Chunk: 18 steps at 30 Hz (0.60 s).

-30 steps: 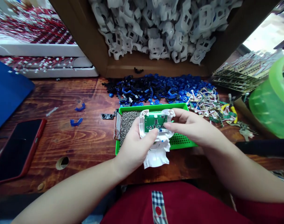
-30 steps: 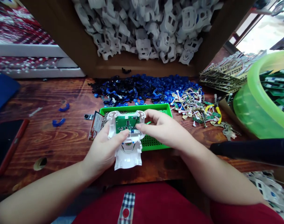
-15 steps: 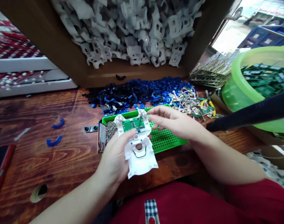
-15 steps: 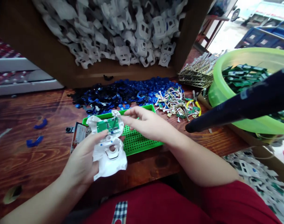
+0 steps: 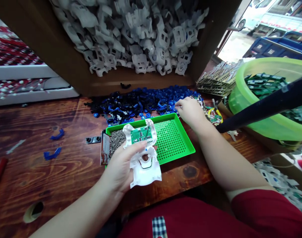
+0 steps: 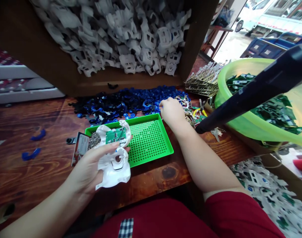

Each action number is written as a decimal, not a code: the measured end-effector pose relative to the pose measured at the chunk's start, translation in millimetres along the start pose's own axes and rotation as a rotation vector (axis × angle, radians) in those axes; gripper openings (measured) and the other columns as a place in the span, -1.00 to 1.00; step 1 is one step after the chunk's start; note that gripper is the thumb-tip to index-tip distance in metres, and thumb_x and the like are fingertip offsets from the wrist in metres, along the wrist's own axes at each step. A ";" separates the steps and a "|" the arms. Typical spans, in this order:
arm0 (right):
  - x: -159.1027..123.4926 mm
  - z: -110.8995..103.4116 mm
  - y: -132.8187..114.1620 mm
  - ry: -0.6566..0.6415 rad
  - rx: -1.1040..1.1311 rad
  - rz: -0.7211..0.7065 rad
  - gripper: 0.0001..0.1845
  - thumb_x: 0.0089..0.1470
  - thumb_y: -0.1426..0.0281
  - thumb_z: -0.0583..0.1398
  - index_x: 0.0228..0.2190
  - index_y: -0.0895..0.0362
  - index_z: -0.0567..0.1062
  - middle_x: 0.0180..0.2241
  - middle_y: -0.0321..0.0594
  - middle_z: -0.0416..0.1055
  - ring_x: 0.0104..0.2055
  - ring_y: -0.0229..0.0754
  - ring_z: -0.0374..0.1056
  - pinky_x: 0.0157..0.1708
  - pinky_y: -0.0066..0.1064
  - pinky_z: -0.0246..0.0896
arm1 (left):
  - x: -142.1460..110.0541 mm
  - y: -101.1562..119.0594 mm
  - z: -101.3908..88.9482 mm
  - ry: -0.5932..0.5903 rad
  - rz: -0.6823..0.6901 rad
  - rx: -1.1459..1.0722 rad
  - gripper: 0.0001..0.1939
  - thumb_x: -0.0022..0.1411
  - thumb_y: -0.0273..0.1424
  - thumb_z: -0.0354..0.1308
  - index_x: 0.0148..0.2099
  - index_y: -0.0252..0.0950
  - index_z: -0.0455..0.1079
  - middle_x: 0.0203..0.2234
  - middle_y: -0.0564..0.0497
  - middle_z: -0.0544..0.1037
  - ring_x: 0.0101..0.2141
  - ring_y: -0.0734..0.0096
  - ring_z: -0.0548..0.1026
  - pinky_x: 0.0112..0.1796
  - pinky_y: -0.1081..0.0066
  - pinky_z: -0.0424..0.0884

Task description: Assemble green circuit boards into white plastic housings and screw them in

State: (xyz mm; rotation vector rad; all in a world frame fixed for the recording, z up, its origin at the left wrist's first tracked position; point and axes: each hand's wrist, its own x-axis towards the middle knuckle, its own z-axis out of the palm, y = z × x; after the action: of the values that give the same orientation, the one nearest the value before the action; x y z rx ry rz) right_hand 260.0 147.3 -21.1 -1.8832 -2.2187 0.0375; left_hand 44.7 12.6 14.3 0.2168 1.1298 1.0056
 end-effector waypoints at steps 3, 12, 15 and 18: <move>5.6 9.1 3.0 -0.009 -0.002 -0.060 -0.70 0.10 0.35 0.12 -0.16 0.13 0.53 -0.19 0.00 0.37 -0.09 -0.01 0.21 -0.03 -0.18 0.08 | 0.2 -0.6 0.3 -0.035 -0.029 -0.040 -0.84 -0.06 -0.53 0.26 -0.33 -0.37 0.42 -0.51 -0.09 0.59 -0.55 0.33 0.54 -0.51 0.40 0.45; 12.7 18.1 9.0 0.056 0.075 -0.091 -0.75 0.04 0.39 0.17 -0.23 0.21 0.53 -0.19 0.03 0.36 -0.06 0.05 0.20 0.00 -0.09 0.06 | -2.1 -1.8 -2.2 -0.283 0.002 -0.203 -0.76 -0.20 -0.51 0.07 -0.40 -0.43 0.47 -0.47 -0.17 0.60 -0.33 0.01 0.57 -0.26 0.06 0.49; 1.3 1.6 -2.0 0.140 0.158 -0.072 -0.68 0.14 0.36 0.06 -0.12 0.28 0.41 -0.15 0.04 0.36 -0.07 -0.02 0.26 -0.02 -0.14 0.13 | -1.3 -2.3 -1.6 -0.256 0.068 -0.186 -0.68 -0.17 -0.54 0.05 -0.29 -0.47 0.47 -0.39 -0.19 0.61 -0.29 0.03 0.56 -0.21 0.08 0.47; -27.4 -24.3 -26.5 0.197 0.484 -0.129 -0.66 0.19 0.29 0.02 -0.04 0.17 0.26 -0.17 -0.09 0.38 -0.18 -0.19 0.34 -0.19 -0.33 0.27 | 0.6 -3.5 0.1 -0.169 0.106 -0.147 -0.66 -0.01 -0.48 0.08 -0.15 -0.49 0.43 -0.33 -0.20 0.60 -0.28 0.08 0.56 -0.22 0.16 0.47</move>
State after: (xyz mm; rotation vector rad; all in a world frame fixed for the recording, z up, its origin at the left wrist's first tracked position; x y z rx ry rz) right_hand 243.0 112.8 2.7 -1.4185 -1.9702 0.3216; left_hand 46.8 11.1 11.8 0.2409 0.8938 1.1381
